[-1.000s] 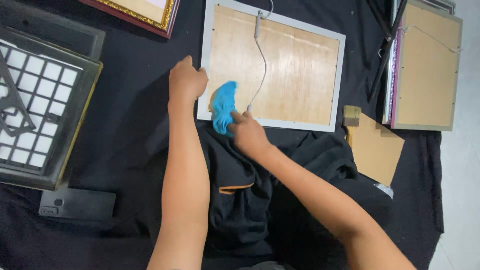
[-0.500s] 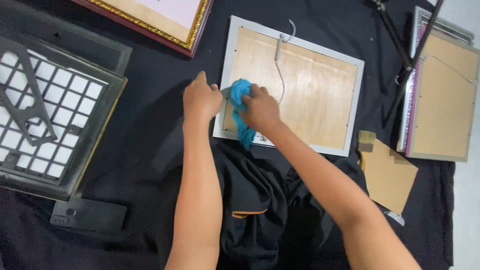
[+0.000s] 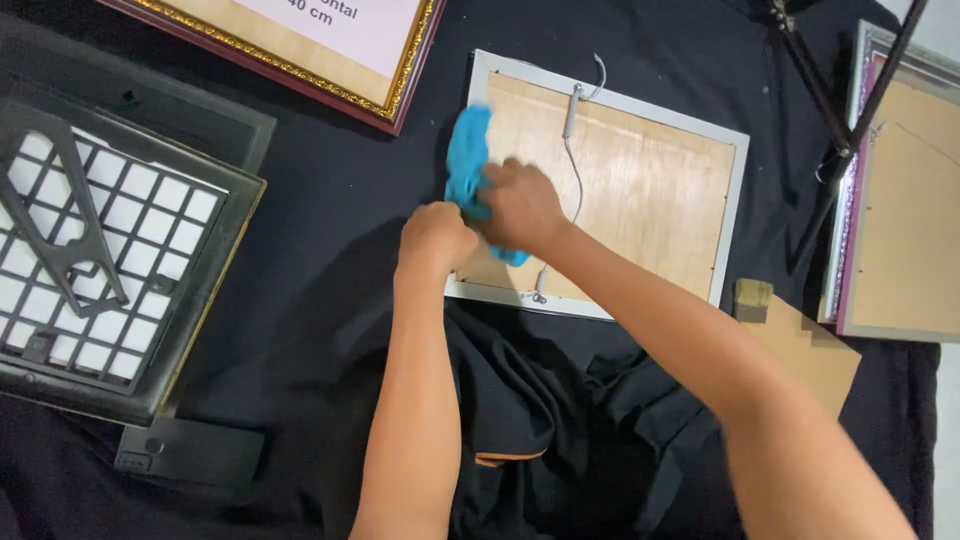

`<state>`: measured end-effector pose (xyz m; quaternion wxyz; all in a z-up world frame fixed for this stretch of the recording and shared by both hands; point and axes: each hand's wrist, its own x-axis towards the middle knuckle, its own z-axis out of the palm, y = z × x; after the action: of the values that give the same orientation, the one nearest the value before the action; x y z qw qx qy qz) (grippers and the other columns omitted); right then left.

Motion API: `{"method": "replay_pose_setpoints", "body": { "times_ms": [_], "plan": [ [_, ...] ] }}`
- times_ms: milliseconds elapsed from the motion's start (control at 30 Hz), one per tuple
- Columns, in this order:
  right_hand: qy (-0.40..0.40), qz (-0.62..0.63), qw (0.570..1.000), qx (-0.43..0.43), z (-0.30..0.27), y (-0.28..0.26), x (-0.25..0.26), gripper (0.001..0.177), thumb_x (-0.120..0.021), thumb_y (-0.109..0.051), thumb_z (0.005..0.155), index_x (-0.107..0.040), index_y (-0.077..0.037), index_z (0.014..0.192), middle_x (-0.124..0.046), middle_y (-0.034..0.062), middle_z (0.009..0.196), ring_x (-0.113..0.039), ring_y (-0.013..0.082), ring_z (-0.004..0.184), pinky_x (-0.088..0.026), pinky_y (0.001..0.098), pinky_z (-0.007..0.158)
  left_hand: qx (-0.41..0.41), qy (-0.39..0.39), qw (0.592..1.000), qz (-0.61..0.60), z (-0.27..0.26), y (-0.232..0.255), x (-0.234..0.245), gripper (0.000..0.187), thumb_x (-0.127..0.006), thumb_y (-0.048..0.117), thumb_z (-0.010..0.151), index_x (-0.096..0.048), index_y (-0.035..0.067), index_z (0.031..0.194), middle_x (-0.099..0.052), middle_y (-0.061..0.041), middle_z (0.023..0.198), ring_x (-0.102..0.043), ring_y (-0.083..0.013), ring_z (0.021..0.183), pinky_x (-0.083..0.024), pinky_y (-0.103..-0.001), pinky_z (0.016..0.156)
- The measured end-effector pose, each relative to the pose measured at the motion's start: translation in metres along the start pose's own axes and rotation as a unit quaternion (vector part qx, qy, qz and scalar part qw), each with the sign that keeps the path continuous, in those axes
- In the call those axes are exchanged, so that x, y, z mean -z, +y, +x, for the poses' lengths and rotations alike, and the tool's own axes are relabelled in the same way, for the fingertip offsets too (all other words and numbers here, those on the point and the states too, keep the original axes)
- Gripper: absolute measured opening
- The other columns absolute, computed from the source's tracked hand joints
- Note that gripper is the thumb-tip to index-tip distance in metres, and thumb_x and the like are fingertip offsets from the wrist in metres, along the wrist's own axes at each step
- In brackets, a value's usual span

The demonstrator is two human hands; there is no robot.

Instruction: Cleaning a photo frame by wiping it with a cloth and brushing it with a small brush, then assembling the picture and cleaning the glass.

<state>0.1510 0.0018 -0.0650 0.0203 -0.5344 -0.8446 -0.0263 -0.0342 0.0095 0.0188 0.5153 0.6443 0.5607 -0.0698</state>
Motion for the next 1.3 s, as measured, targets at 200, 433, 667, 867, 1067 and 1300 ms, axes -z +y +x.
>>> {"method": "replay_pose_setpoints", "body": {
  "times_ms": [200,433,667,867,1067,1300],
  "plan": [
    [0.058,-0.019,0.997,-0.055,0.026,0.056,-0.030,0.020,-0.070,-0.029,0.070,-0.077,-0.018,0.085,-0.060,0.0039,0.091,-0.062,0.0308,0.082,-0.055,0.0470,0.062,0.050,-0.027,0.998,-0.019,-0.022,0.025,0.006,0.064,-0.056,0.018,0.090,-0.047,-0.014,0.145,-0.029,-0.036,0.159,-0.051,-0.0512,0.133,-0.049,-0.060,0.107],
    [0.082,0.065,0.992,-0.076,-0.029,-0.010,0.017,0.019,-0.070,-0.020,0.069,-0.076,-0.011,0.085,-0.068,0.0132,0.108,-0.064,0.0384,0.094,-0.055,0.0488,0.071,0.024,0.022,0.999,0.037,0.039,-0.010,-0.022,0.052,-0.056,0.015,0.091,-0.061,-0.018,0.130,-0.048,-0.042,0.141,-0.056,-0.0562,0.126,-0.050,-0.059,0.105],
    [-0.224,0.079,0.892,-0.386,-0.213,0.074,0.117,0.033,-0.063,-0.030,0.073,-0.078,-0.007,0.091,-0.072,0.0195,0.090,-0.071,0.0468,0.090,-0.056,0.0575,0.077,0.037,0.154,0.987,-0.003,0.022,0.003,-0.018,0.061,-0.065,0.024,0.091,-0.052,-0.015,0.137,-0.057,-0.040,0.130,-0.060,-0.0538,0.121,-0.051,-0.060,0.100],
    [-0.361,0.006,0.730,-0.580,-0.380,0.145,0.145,0.056,-0.056,-0.039,0.075,-0.080,-0.012,0.118,-0.077,0.0195,0.120,-0.071,0.0413,0.115,-0.050,0.0525,0.100,0.016,0.219,0.976,0.007,0.015,0.015,-0.032,0.068,-0.068,0.031,0.095,-0.046,-0.014,0.141,-0.047,-0.044,0.140,-0.054,-0.0554,0.129,-0.045,-0.060,0.108],
    [-0.290,0.138,0.727,-0.607,-0.321,0.126,0.212,0.066,-0.065,-0.045,0.088,-0.059,-0.024,0.150,-0.035,0.0333,0.162,-0.035,0.0539,0.148,-0.028,0.0610,0.120,-0.001,0.247,0.969,0.018,0.027,0.010,-0.039,0.063,-0.064,0.026,0.100,-0.046,-0.017,0.142,-0.052,-0.042,0.132,-0.055,-0.0550,0.125,-0.047,-0.060,0.105],
    [-0.011,0.385,0.681,-0.623,-0.285,0.127,0.144,0.073,-0.068,-0.037,0.099,-0.044,0.003,0.155,-0.047,0.0339,0.149,-0.048,0.0477,0.136,-0.044,0.0636,0.107,0.016,0.297,0.953,-0.055,0.053,-0.020,-0.029,0.044,-0.054,0.024,0.103,-0.062,-0.009,0.133,-0.066,-0.030,0.122,-0.064,-0.0428,0.119,-0.055,-0.051,0.096]
  ]
}}
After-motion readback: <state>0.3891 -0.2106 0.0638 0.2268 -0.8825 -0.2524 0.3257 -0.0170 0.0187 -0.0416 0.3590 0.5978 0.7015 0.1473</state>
